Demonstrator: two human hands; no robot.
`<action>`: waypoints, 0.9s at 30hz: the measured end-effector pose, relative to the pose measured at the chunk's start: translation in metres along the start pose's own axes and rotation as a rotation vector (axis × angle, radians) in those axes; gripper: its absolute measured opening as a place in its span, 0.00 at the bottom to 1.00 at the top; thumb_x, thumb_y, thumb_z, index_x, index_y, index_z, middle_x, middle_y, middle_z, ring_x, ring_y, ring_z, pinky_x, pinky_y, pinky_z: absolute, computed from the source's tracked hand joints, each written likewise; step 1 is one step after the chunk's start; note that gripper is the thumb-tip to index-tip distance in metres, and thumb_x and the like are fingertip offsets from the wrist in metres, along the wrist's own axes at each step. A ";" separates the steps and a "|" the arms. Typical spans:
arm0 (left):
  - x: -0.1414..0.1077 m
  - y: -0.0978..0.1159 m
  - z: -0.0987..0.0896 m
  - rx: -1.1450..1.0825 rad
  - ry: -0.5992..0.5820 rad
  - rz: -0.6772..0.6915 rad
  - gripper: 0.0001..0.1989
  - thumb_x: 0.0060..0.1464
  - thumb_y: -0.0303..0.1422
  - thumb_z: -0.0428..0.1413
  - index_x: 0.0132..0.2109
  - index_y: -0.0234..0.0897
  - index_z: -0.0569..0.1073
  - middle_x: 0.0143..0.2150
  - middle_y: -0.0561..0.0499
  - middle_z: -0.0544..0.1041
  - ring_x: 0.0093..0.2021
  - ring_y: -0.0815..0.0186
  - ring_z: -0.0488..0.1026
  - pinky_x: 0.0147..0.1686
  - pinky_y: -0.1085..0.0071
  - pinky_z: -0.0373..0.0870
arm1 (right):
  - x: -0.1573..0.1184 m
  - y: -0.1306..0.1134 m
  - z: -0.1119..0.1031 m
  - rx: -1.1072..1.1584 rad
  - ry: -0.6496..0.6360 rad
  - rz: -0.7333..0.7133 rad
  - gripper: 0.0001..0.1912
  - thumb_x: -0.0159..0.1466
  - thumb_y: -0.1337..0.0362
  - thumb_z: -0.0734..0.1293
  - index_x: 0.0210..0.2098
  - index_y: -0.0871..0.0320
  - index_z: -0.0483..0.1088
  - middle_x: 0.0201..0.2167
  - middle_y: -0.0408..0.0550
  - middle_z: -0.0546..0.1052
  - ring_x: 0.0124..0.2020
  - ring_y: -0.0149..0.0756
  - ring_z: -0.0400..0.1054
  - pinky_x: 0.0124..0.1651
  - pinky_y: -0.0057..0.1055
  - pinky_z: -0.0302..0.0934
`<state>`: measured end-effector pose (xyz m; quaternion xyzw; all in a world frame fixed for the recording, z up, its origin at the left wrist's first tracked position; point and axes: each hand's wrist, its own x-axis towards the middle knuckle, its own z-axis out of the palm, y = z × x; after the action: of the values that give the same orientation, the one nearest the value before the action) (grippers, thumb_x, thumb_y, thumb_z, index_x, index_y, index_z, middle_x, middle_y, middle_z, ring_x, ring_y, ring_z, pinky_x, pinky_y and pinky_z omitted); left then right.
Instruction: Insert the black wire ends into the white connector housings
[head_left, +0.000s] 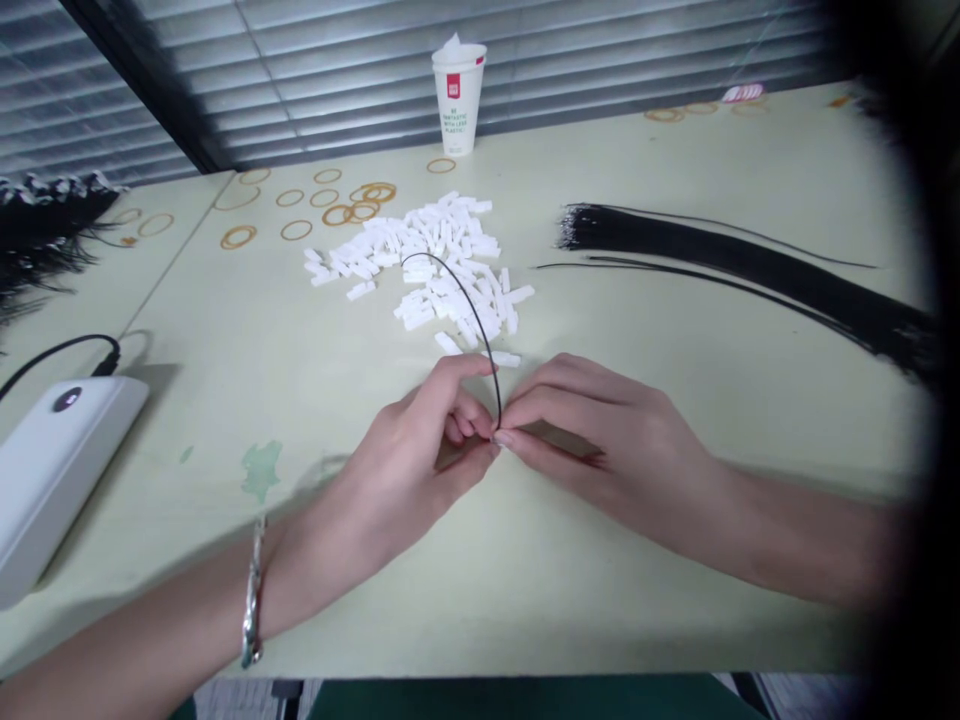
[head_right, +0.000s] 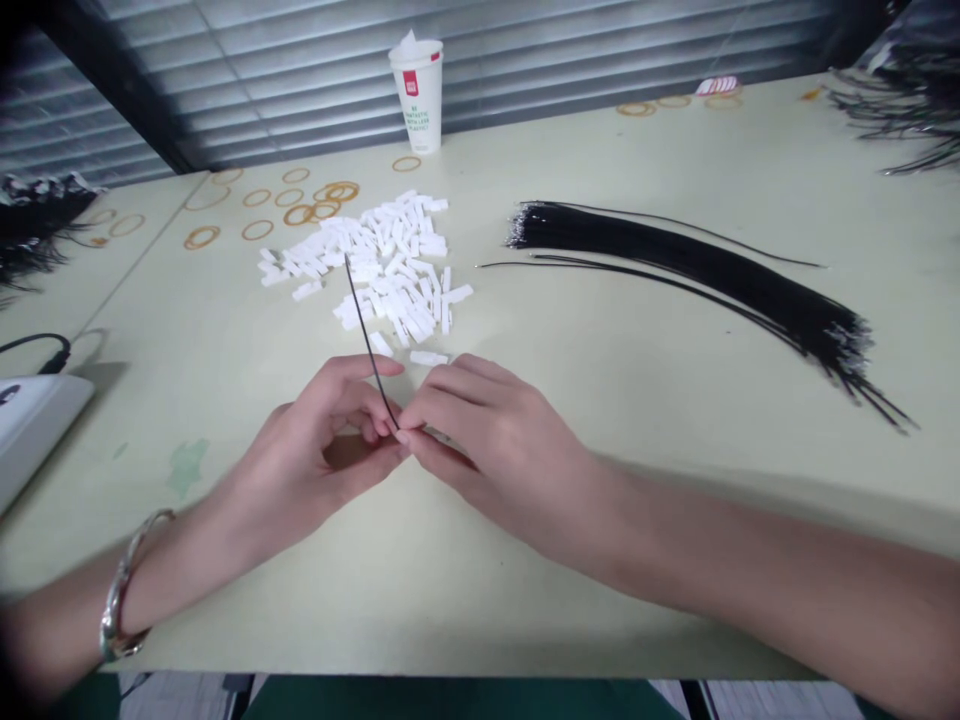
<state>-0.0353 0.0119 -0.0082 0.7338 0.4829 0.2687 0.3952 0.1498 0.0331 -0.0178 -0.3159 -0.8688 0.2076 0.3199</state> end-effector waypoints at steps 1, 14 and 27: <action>0.000 0.000 0.000 0.003 -0.001 0.002 0.22 0.54 0.24 0.53 0.53 0.45 0.57 0.34 0.56 0.68 0.33 0.74 0.68 0.31 0.81 0.68 | 0.000 0.000 0.000 -0.004 -0.003 0.000 0.06 0.63 0.69 0.61 0.30 0.59 0.67 0.28 0.45 0.71 0.33 0.33 0.63 0.36 0.30 0.58; 0.001 0.000 0.000 -0.029 0.006 -0.039 0.24 0.52 0.22 0.54 0.53 0.46 0.58 0.32 0.58 0.69 0.31 0.75 0.67 0.30 0.81 0.66 | 0.003 0.000 0.001 0.001 -0.081 -0.037 0.09 0.64 0.71 0.60 0.27 0.60 0.65 0.26 0.44 0.71 0.30 0.31 0.62 0.38 0.31 0.56; 0.002 0.000 -0.001 -0.031 -0.015 -0.079 0.22 0.53 0.24 0.53 0.52 0.47 0.57 0.31 0.59 0.68 0.29 0.74 0.66 0.30 0.78 0.65 | 0.016 0.010 -0.019 0.258 -0.227 0.201 0.06 0.63 0.65 0.62 0.33 0.57 0.70 0.32 0.44 0.75 0.35 0.32 0.68 0.38 0.29 0.61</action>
<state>-0.0350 0.0144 -0.0078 0.7098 0.5043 0.2551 0.4205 0.1576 0.0545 -0.0035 -0.3318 -0.8295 0.3825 0.2356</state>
